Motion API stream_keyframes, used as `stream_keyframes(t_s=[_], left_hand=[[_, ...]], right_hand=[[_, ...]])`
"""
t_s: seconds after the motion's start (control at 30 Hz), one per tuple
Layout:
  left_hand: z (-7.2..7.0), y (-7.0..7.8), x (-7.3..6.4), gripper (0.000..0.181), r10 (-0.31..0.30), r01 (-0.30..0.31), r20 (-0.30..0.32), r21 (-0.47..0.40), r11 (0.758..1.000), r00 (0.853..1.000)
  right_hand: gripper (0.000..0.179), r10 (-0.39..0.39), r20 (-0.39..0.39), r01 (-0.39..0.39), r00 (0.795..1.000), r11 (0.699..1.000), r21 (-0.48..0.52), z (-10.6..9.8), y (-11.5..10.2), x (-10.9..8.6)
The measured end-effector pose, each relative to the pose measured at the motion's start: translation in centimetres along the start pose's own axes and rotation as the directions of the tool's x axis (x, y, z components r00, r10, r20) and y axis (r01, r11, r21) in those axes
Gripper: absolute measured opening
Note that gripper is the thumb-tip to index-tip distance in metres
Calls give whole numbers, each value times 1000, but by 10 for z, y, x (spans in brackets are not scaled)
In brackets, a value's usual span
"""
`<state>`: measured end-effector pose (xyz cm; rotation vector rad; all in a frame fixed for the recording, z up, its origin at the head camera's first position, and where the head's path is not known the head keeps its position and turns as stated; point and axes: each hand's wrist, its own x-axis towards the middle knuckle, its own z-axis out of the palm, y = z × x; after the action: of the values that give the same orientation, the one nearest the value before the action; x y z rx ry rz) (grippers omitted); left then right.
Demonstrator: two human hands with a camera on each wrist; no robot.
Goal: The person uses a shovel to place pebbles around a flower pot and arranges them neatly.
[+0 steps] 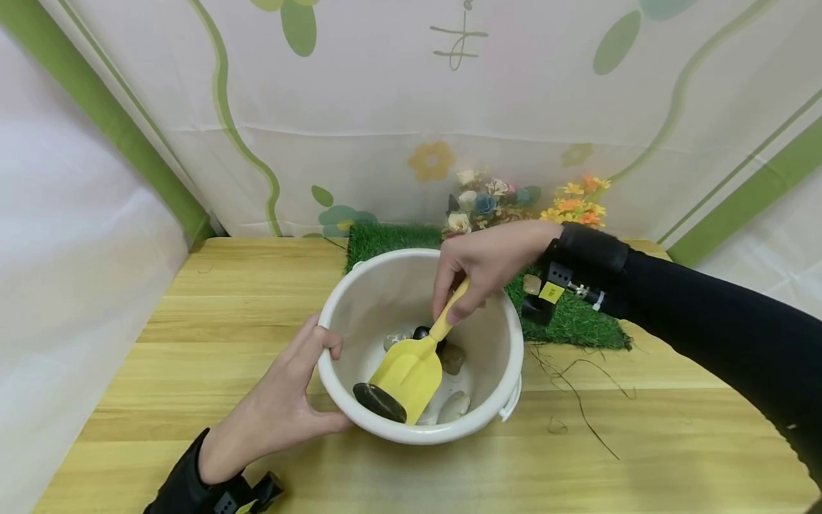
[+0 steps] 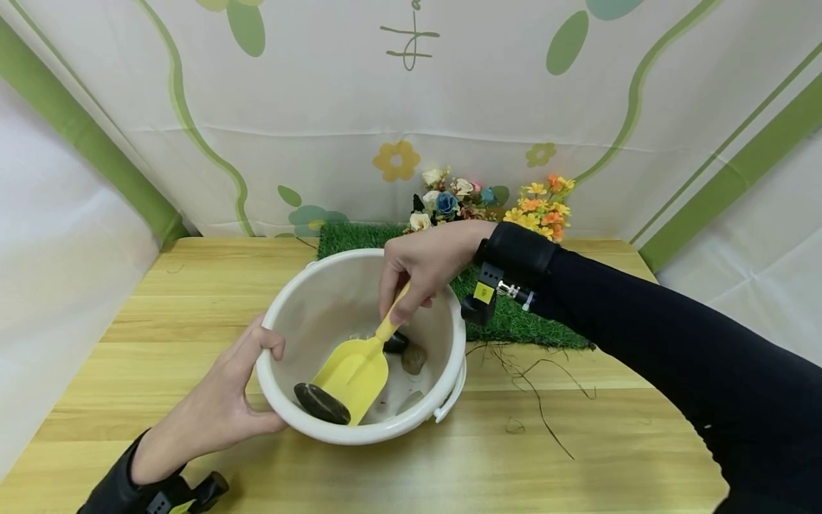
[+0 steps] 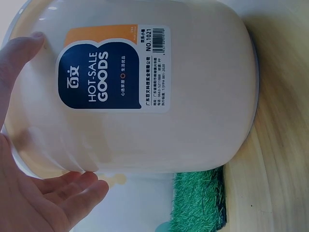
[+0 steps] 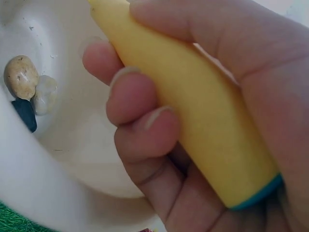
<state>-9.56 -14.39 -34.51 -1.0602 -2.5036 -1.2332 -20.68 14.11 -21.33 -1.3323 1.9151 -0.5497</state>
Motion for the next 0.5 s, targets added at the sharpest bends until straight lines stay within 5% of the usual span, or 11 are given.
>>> stream_keyframes(t_s=[0.5], left_hand=[[0, 0, 0, 62, 3, -3, -1, 15, 1000, 1000]], right_hand=[[16, -10, 13, 11, 1000, 1000, -7, -2, 16, -2]])
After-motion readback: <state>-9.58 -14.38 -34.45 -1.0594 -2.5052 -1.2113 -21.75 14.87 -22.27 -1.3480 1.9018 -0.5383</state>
